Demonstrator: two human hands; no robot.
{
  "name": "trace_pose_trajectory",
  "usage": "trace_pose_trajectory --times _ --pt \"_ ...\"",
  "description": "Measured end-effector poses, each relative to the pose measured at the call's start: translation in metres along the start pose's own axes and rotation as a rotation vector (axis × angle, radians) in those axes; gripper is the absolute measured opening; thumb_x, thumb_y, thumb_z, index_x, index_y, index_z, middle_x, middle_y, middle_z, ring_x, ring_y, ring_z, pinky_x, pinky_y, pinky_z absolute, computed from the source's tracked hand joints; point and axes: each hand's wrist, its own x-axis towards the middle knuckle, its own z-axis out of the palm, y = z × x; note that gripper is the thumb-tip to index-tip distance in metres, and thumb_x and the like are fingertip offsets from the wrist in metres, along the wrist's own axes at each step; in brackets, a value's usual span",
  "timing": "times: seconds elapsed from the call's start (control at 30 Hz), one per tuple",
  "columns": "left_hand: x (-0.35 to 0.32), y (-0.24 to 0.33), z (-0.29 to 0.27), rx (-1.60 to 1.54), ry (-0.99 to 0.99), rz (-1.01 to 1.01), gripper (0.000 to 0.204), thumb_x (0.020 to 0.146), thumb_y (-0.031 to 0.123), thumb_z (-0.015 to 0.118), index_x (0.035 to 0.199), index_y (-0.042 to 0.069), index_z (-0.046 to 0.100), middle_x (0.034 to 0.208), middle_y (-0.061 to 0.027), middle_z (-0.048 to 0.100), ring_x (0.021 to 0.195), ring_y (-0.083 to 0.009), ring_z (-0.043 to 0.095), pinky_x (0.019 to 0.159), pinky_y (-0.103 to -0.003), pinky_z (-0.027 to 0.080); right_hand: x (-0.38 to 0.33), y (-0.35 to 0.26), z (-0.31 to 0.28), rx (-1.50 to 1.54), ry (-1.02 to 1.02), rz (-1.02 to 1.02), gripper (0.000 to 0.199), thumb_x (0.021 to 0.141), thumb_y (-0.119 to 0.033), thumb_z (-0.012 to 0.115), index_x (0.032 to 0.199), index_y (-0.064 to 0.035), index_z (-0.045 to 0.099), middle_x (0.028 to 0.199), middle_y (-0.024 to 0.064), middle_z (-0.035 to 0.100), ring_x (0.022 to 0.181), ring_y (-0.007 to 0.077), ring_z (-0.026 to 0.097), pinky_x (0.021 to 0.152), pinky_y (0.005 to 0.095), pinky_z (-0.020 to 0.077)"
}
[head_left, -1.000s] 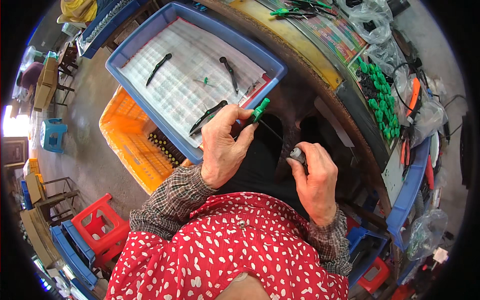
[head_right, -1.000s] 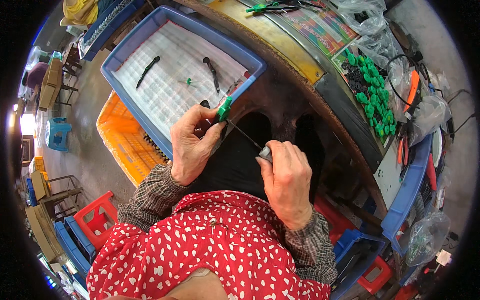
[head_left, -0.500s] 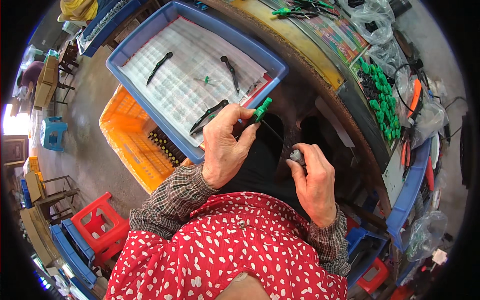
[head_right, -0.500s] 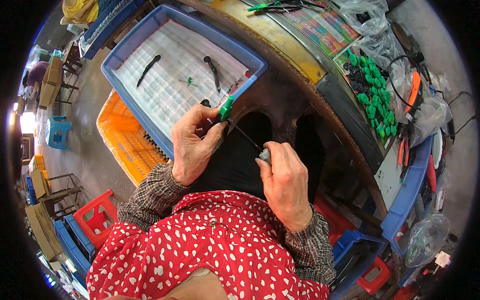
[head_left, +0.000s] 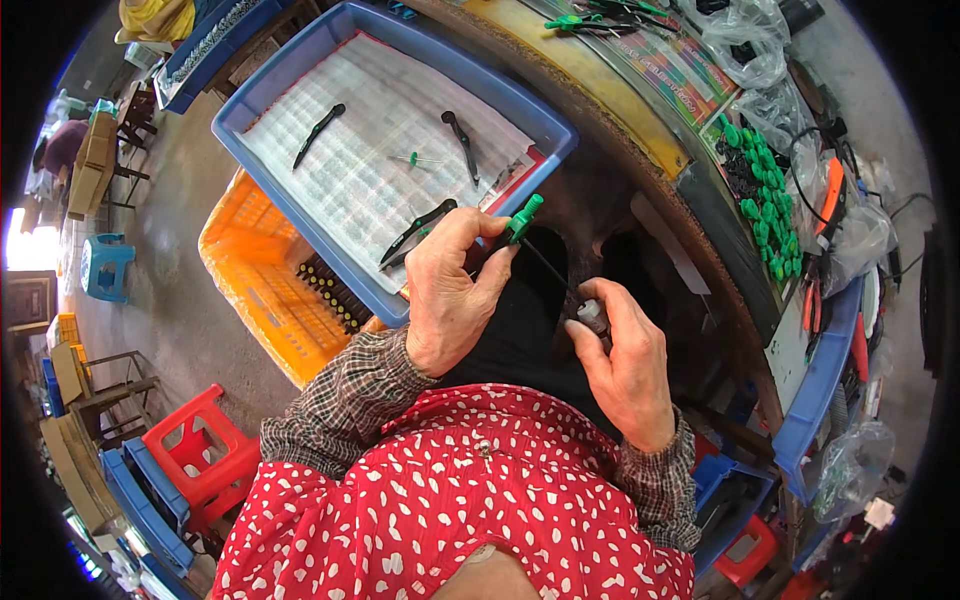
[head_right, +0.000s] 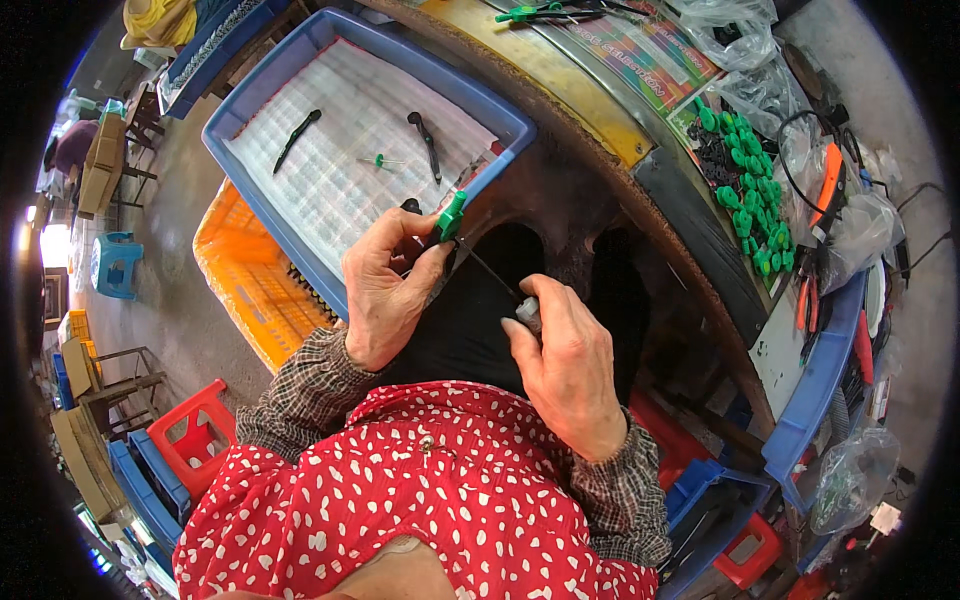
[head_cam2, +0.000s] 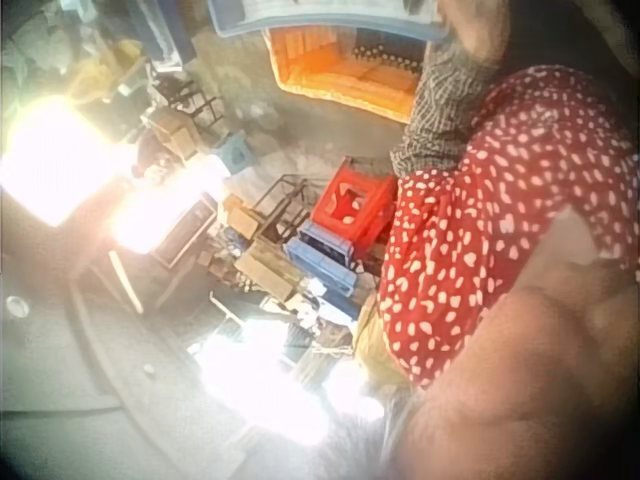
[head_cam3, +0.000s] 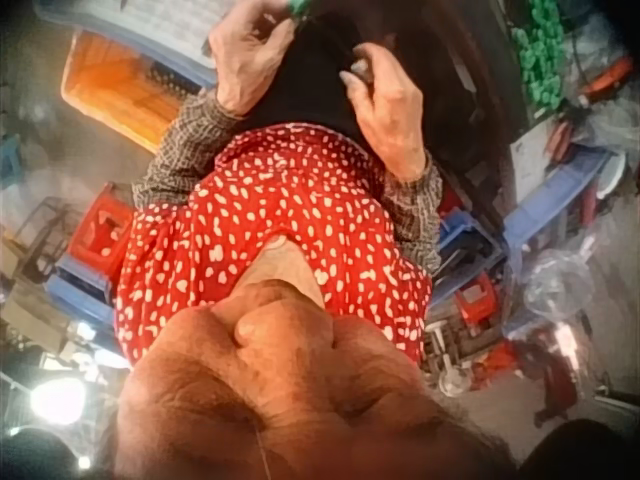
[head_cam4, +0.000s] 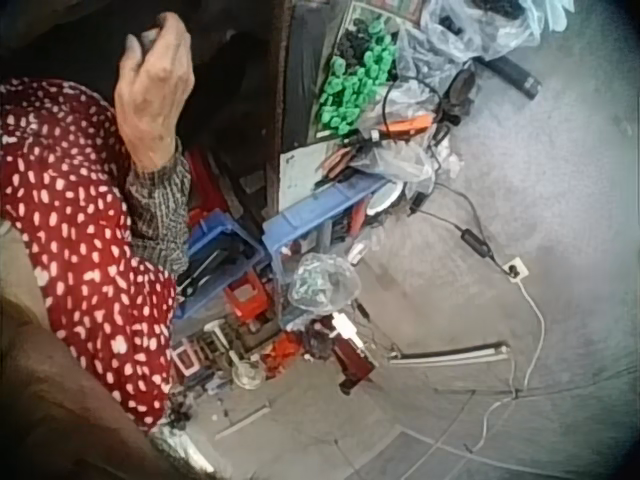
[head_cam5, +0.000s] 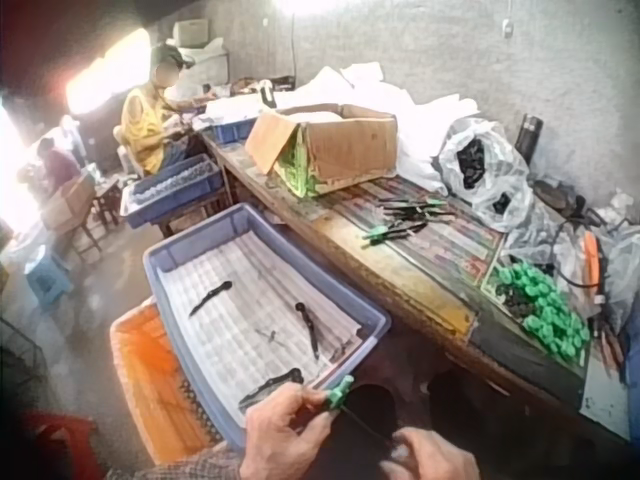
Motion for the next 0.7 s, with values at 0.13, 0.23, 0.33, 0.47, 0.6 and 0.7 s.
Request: trace_pose_trajectory --times 0.13,0.23,0.33,0.47,0.6,0.7 --pt "-0.002 -0.001 0.001 -0.01 -0.002 0.017 0.014 0.081 0.0 0.068 0.094 0.001 0.065 0.071 0.0016 0.053 0.06 -0.0027 0.046 0.053 -0.02 0.038 -0.002 0.006 0.0 0.006 -0.009 -0.007 0.028 0.077 0.001 0.068 0.103 0.0006 0.058 0.085 0.0146 0.057 0.074 0.0309 0.058 0.065 0.0405 0.0452" --pt "-0.001 -0.002 0.002 0.005 0.008 0.029 0.014 0.081 0.0 0.069 0.094 0.001 0.065 0.07 0.0017 0.052 0.06 -0.0029 0.046 0.053 -0.02 0.037 0.002 0.01 0.01 -0.461 0.232 -0.271 0.027 0.073 -0.004 0.069 0.098 -0.0037 0.06 0.083 0.0085 0.056 0.075 0.0243 0.055 0.063 0.0366 0.0426" --pt "0.0 -0.002 0.002 0.0 0.0 -0.029 0.014 0.08 0.0 0.068 0.093 0.001 0.064 0.07 0.0016 0.052 0.059 -0.0037 0.046 0.053 -0.021 0.037 0.003 0.008 0.011 -0.614 0.248 -0.274 0.023 0.074 -0.007 0.069 0.095 -0.0048 0.061 0.081 0.0072 0.054 0.075 0.0238 0.055 0.062 0.0365 0.0427" --pt "-0.001 -0.003 0.002 -0.006 -0.005 -0.006 0.014 0.08 0.001 0.068 0.093 0.0 0.064 0.07 0.0016 0.052 0.06 -0.0037 0.046 0.053 -0.021 0.037 0.002 0.005 0.007 -0.421 0.107 -0.116 0.035 0.072 -0.005 0.074 0.103 -0.0055 0.057 0.076 0.0087 0.054 0.068 0.0251 0.058 0.059 0.0367 0.0445" --pt "-0.003 0.001 0.001 -0.007 -0.008 -0.011 0.014 0.08 0.001 0.069 0.093 0.0 0.064 0.069 0.0015 0.053 0.06 -0.0038 0.046 0.053 -0.021 0.038 0.001 -0.001 0.0 -0.035 0.018 0.019 0.038 0.072 -0.005 0.076 0.104 -0.0029 0.056 0.079 0.0117 0.056 0.07 0.0283 0.06 0.062 0.0382 0.0473" --pt "-0.003 -0.001 0.001 -0.021 -0.026 -0.044 0.015 0.08 0.001 0.069 0.093 0.0 0.064 0.069 0.0012 0.053 0.06 -0.0043 0.046 0.053 -0.022 0.038 -0.003 0.007 -0.001 -0.178 0.026 -0.088 0.035 0.072 -0.007 0.075 0.102 -0.0015 0.057 0.082 0.0108 0.057 0.072 0.0267 0.059 0.061 0.037 0.0465"
